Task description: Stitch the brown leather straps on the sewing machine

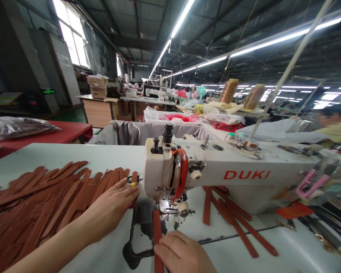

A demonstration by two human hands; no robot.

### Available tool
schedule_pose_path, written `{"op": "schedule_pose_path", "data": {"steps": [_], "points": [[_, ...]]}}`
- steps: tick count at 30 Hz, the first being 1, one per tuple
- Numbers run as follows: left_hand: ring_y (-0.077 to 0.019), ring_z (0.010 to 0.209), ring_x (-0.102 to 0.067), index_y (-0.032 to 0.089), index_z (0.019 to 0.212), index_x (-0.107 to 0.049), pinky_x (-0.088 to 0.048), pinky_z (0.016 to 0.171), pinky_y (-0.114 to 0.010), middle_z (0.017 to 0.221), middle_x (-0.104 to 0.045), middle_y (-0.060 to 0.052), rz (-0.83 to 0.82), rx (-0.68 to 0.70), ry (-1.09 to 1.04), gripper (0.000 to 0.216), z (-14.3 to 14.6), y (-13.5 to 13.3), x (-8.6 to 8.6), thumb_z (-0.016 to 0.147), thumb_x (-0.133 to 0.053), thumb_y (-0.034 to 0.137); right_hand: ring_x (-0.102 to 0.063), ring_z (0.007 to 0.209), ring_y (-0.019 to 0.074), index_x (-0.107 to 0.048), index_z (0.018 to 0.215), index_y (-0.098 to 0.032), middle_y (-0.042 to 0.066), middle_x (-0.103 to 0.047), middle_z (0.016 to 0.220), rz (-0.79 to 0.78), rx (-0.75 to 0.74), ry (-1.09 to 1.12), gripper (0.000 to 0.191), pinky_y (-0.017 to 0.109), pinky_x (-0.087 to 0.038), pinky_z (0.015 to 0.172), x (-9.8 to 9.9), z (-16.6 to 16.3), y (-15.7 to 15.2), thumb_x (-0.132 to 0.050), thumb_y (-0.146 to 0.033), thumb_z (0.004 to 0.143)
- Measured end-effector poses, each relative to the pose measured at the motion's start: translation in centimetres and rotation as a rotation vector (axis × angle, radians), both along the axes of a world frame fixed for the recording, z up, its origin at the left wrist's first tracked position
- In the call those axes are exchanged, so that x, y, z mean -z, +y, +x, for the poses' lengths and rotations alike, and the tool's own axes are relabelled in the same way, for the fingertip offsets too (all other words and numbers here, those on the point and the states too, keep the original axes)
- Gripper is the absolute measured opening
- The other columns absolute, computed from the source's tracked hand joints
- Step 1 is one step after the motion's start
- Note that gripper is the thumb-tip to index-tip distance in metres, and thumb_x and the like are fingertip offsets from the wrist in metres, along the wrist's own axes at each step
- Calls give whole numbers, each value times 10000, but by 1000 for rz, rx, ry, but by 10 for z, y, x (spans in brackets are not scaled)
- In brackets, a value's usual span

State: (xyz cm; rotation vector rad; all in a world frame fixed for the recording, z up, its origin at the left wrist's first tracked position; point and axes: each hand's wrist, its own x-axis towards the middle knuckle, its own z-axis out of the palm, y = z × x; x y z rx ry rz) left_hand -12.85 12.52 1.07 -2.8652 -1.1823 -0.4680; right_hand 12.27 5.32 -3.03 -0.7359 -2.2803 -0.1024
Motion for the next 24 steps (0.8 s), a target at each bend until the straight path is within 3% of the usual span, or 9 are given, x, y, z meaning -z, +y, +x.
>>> {"op": "schedule_pose_path", "data": {"steps": [2,4,6,10,18,24], "points": [[-226,1268,-531,190,1327,-547,-293,1165,-427,1361,-588,-73,162,-35,50,587,-10,-15,4,787,-427,-7,-647,683,168,-688,906,-163,38,-709,778,1,-6,9,304,236,-559,627,-2,0,6,-404,-195,1009],[-196,1217,-570,197,1365,-494,-374,1120,-365,1342,-602,-51,303,-72,-2,634,-2,-33,9,774,-400,-12,-630,667,178,-687,893,-156,39,-698,769,-29,-2,2,260,252,-547,602,-4,-1,9,-448,-193,987],[-164,1126,-624,180,1335,-494,-465,1031,-265,1257,-653,-45,292,-21,-96,561,17,-50,14,800,-406,32,-617,652,182,-676,847,-159,30,-679,746,-67,30,-14,187,259,-531,580,-4,-3,9,-519,-184,945],[-175,1155,-611,158,1347,-464,-464,1041,-263,1237,-657,-78,203,63,-222,587,49,-62,20,771,-407,55,-598,624,178,-635,747,-169,11,-640,691,-94,72,-15,133,257,-505,547,0,-5,8,-613,-193,876],[-204,1130,-636,165,1288,-500,-460,1057,-303,1179,-674,-97,177,90,-263,480,53,-55,18,823,-413,89,-577,615,173,-639,757,-176,22,-632,666,-57,61,39,271,258,-499,535,1,-6,14,-471,-236,961],[-203,1069,-665,179,1279,-489,-481,1031,-265,1106,-693,-95,203,58,-313,447,61,-60,5,856,-388,77,-579,643,190,-676,859,-145,53,-658,724,-69,18,50,284,270,-546,586,0,-3,15,-407,-58,878]]}}
